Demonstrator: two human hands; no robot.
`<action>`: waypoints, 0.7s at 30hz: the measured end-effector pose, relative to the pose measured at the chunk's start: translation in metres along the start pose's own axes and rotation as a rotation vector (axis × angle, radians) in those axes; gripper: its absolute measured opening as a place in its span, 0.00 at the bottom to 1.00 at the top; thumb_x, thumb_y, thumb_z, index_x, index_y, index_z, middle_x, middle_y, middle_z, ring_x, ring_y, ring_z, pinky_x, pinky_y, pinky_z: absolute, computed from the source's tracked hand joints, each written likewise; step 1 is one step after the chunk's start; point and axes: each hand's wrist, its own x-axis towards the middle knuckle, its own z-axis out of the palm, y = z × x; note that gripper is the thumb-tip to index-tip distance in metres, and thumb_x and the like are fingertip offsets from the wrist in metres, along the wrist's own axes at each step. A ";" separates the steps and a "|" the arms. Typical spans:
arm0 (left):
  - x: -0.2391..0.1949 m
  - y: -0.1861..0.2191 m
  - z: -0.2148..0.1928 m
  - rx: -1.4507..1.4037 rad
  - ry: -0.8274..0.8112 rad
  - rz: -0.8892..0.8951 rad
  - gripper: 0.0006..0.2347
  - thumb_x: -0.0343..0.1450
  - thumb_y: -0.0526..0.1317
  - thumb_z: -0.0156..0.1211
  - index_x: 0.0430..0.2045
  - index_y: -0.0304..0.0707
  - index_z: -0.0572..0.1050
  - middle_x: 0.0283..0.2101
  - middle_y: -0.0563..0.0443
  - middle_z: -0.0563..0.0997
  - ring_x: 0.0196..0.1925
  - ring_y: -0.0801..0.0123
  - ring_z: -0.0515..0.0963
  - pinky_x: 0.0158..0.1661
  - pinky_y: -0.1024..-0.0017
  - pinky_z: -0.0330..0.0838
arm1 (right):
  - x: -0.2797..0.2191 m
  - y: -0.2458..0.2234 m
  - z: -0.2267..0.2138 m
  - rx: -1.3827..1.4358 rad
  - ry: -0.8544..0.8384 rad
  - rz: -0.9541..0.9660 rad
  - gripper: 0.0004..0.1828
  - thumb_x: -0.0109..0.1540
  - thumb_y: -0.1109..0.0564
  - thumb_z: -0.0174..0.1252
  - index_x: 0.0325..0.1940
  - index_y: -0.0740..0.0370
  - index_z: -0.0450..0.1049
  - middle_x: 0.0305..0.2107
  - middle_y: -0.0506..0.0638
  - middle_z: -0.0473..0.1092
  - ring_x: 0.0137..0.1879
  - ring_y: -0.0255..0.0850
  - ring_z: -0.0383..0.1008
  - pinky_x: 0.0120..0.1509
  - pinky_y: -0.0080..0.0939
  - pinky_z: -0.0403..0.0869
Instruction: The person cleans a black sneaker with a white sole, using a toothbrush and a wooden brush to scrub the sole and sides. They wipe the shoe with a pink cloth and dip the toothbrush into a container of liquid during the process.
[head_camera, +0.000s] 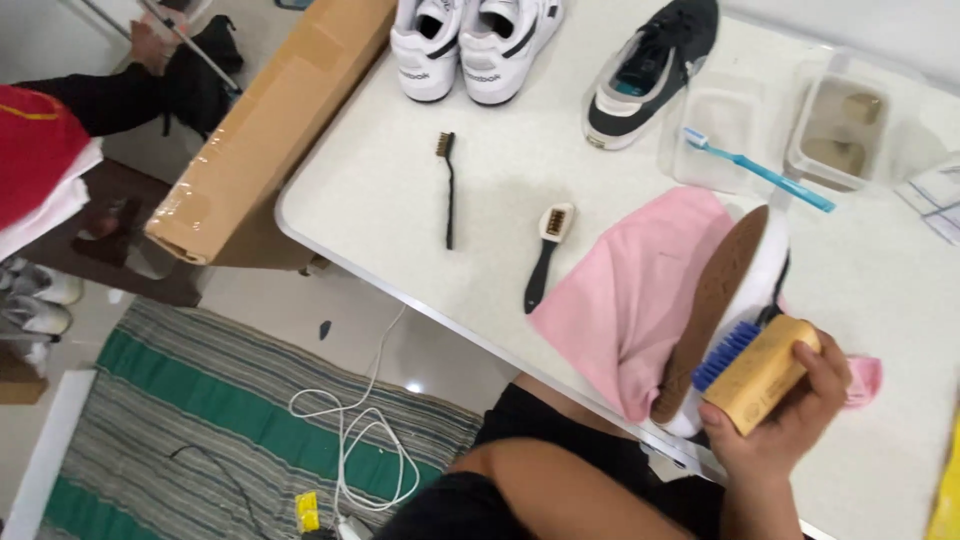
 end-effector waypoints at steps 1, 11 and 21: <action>0.086 -0.004 0.039 -0.019 0.007 -0.004 0.60 0.57 0.38 0.70 0.84 0.41 0.32 0.52 0.20 0.76 0.55 0.41 0.80 0.61 0.56 0.75 | -0.004 0.005 0.001 0.020 0.002 0.037 0.51 0.51 0.36 0.59 0.70 0.64 0.51 0.62 0.66 0.52 0.73 0.59 0.56 0.79 0.62 0.60; 0.413 0.054 0.131 1.685 -0.163 -0.294 0.15 0.80 0.50 0.45 0.43 0.46 0.79 0.40 0.56 0.82 0.47 0.75 0.78 0.51 0.76 0.74 | 0.012 0.000 -0.002 0.027 -0.017 0.016 0.55 0.51 0.26 0.66 0.66 0.65 0.55 0.67 0.68 0.48 0.74 0.59 0.52 0.78 0.61 0.52; 0.441 0.067 0.075 1.830 -0.262 -0.616 0.17 0.76 0.47 0.44 0.40 0.39 0.81 0.47 0.51 0.85 0.54 0.67 0.81 0.57 0.71 0.69 | 0.021 -0.001 -0.022 -0.099 -0.324 0.007 0.52 0.49 0.34 0.68 0.70 0.54 0.55 0.64 0.62 0.56 0.74 0.57 0.60 0.78 0.60 0.63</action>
